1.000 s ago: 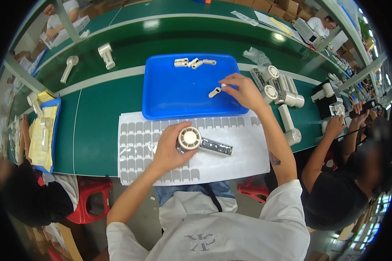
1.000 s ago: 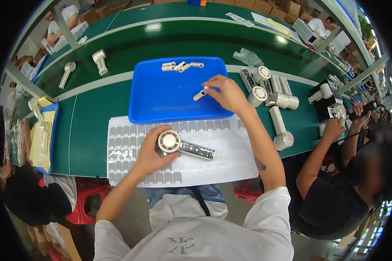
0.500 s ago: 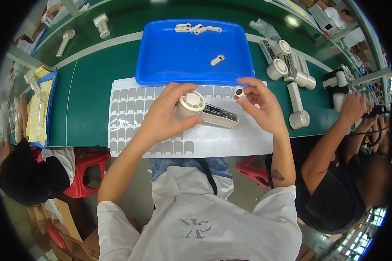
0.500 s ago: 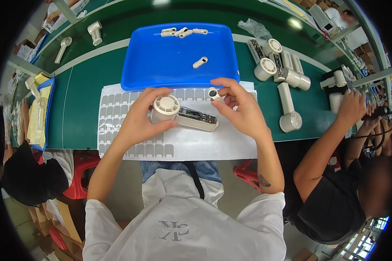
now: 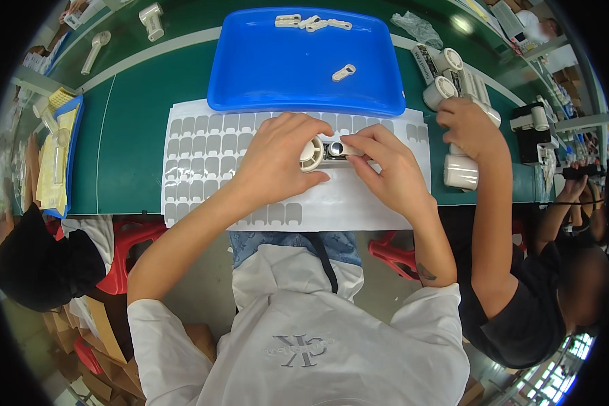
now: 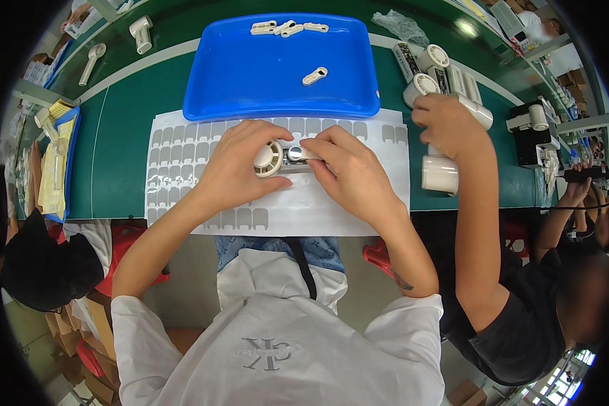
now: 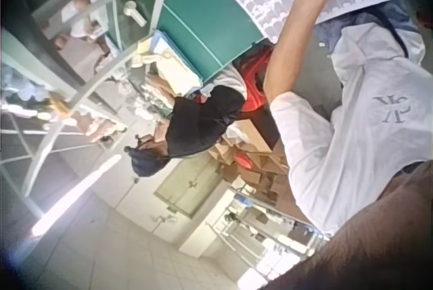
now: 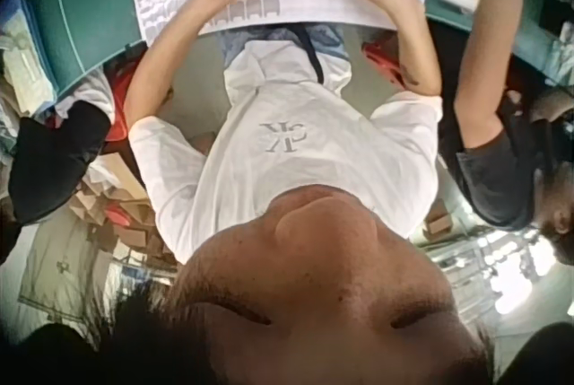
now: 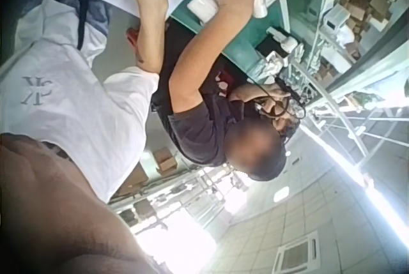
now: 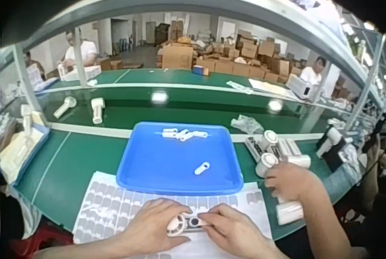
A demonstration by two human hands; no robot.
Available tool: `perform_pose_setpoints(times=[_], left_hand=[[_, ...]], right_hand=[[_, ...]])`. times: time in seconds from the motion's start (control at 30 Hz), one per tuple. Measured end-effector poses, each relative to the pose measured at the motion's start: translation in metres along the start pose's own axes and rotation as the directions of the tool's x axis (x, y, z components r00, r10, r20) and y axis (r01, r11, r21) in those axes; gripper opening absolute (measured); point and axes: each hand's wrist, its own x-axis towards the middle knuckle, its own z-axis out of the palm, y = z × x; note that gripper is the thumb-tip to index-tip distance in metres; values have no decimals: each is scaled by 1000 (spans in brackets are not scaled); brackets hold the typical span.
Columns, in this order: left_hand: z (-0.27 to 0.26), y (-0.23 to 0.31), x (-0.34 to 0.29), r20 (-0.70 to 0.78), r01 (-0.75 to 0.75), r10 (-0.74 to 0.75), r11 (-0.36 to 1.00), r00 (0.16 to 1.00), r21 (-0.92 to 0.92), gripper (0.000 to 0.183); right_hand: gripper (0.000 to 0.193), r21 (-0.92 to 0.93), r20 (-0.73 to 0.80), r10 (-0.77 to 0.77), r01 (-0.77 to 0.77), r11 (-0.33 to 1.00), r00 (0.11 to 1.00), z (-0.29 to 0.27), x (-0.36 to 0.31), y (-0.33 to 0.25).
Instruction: The person assembles small white electronic devices at a workstation. They repeatedly pick up a cylindrical body, attach a circular fan-like component, insert a small white connector, and place the assembled unit into a blue tray. The process is repeated multiple times throughout the clip.
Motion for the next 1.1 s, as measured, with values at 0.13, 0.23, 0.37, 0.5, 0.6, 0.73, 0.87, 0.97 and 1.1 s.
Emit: perform_pose_setpoints(times=[0.13,0.23,0.37,0.5,0.6,0.73,0.87,0.97,1.1], left_hand=[[9,-1,2,33,81,-79,994,996,-66,44],[11,-4,3,2,58,-58,995,998,-86,41],[10,-15,12,-12,-23,22,996,1000,-86,39],[7,-20,20,-3,-53,53,994,999,-92,38],[9,-24,20,-23,-75,74,994,997,-77,37],[11,-27,22,-19,-77,75,992,997,-96,37],[13,-29,23,0,-83,83,990,997,-114,37],[11,-32,22,26,-97,100,989,995,-109,40],[12,-34,21,15,-152,153,988,988,-33,42]], right_hand=[[24,32,0,44,-44,998,999,-1,-3,-1],[24,40,-11,45,-44,998,999,-1,-1,2],[24,60,-28,93,-91,994,995,-3,6,3],[24,67,-36,146,-143,987,989,-5,13,3],[24,61,-26,121,-119,991,992,-2,17,6],[22,31,-53,104,-102,994,993,0,17,6],[17,-106,-74,61,-69,992,995,3,14,4],[14,-232,-80,66,-83,969,995,8,12,-3],[15,-252,-47,43,-53,966,998,6,11,-1]])
